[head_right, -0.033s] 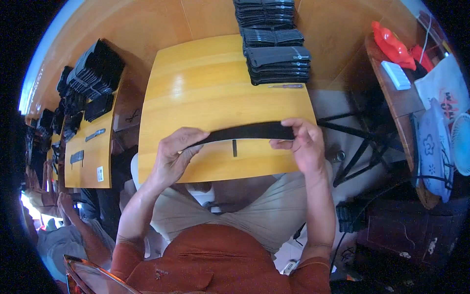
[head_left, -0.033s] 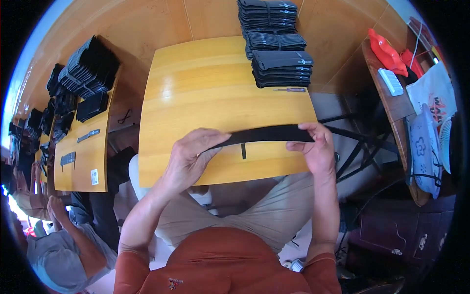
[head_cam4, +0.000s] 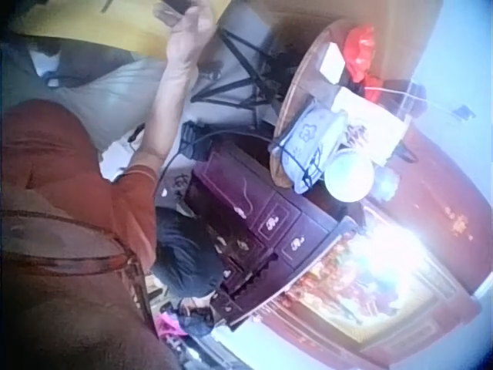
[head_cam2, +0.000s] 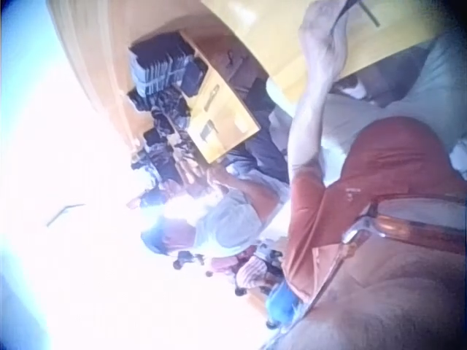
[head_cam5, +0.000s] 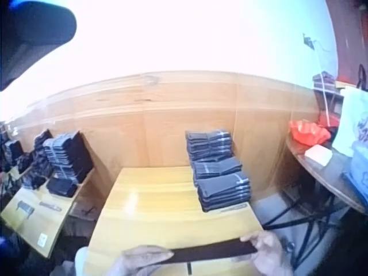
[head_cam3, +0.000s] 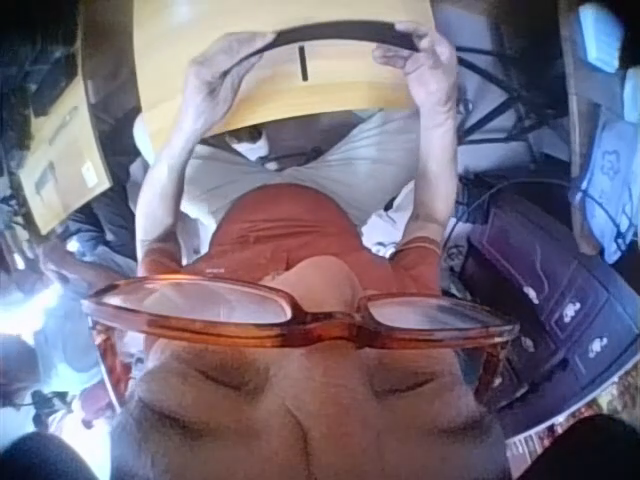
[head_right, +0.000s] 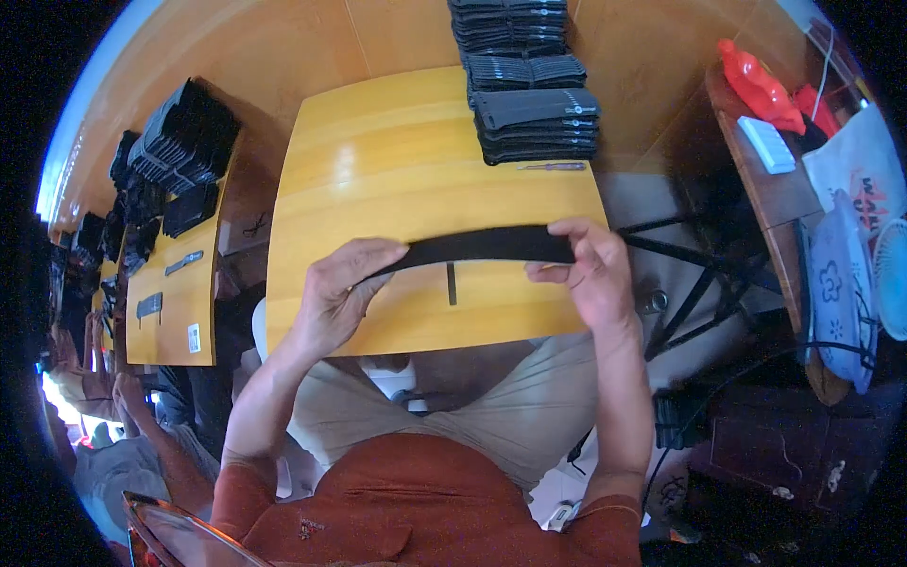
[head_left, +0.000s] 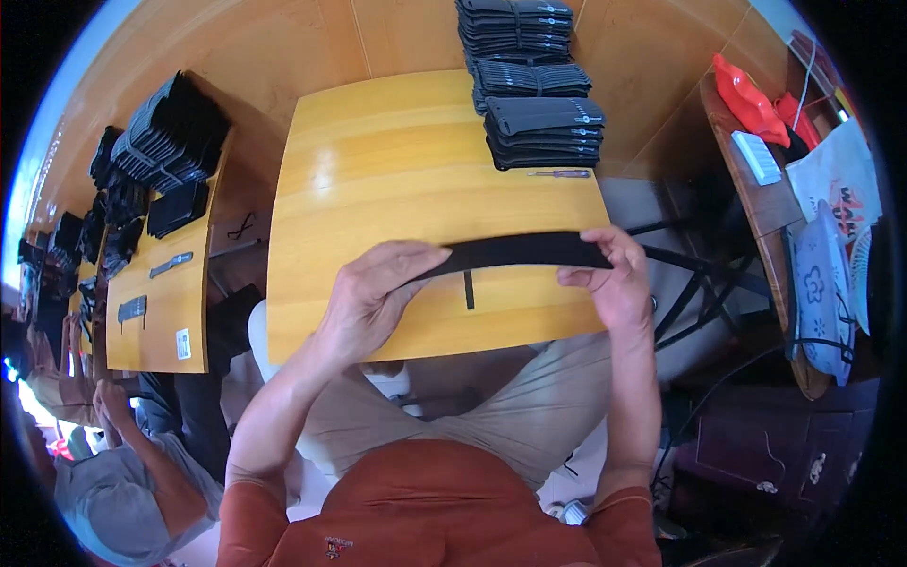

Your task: Assembling and inspecting small black straps at a workbench in a manufacturing setting.

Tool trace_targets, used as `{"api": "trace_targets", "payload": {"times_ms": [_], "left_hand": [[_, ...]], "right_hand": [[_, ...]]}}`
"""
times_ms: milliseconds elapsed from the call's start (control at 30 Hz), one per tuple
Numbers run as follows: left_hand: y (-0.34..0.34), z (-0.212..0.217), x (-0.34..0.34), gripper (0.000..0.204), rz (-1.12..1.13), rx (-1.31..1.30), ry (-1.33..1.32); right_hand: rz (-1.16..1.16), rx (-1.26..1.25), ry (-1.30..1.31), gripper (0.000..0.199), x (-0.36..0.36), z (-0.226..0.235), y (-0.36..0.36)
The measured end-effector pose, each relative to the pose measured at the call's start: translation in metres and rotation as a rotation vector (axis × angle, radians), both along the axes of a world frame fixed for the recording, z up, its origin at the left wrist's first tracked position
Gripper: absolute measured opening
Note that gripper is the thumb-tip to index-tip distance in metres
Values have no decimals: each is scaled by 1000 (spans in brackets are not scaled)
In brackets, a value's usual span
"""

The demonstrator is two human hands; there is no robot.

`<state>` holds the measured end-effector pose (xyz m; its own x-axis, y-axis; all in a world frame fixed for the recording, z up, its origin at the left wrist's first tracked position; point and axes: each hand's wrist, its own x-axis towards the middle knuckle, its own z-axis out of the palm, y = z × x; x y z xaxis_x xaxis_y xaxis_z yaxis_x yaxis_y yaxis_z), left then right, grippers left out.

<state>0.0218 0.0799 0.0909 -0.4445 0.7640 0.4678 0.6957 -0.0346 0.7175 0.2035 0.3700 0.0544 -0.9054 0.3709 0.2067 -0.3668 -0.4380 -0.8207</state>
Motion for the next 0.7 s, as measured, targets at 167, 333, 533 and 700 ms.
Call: {"api": "trace_targets", "payload": {"times_ms": [167, 333, 533, 700], "left_hand": [[74, 9, -56, 43, -32, 21, 502], [163, 4, -108, 42, -1, 35, 770], [223, -29, -150, 36, 10, -28, 765], [238, -49, -160, 38, -12, -138, 696]], "right_hand": [[-74, 167, -342, 31, -44, 41, 66], [-344, 357, -407, 23, -106, 51, 146], [-604, 762, -552, 22, -178, 29, 198], [-701, 1037, -531, 24, -196, -20, 233]]}}
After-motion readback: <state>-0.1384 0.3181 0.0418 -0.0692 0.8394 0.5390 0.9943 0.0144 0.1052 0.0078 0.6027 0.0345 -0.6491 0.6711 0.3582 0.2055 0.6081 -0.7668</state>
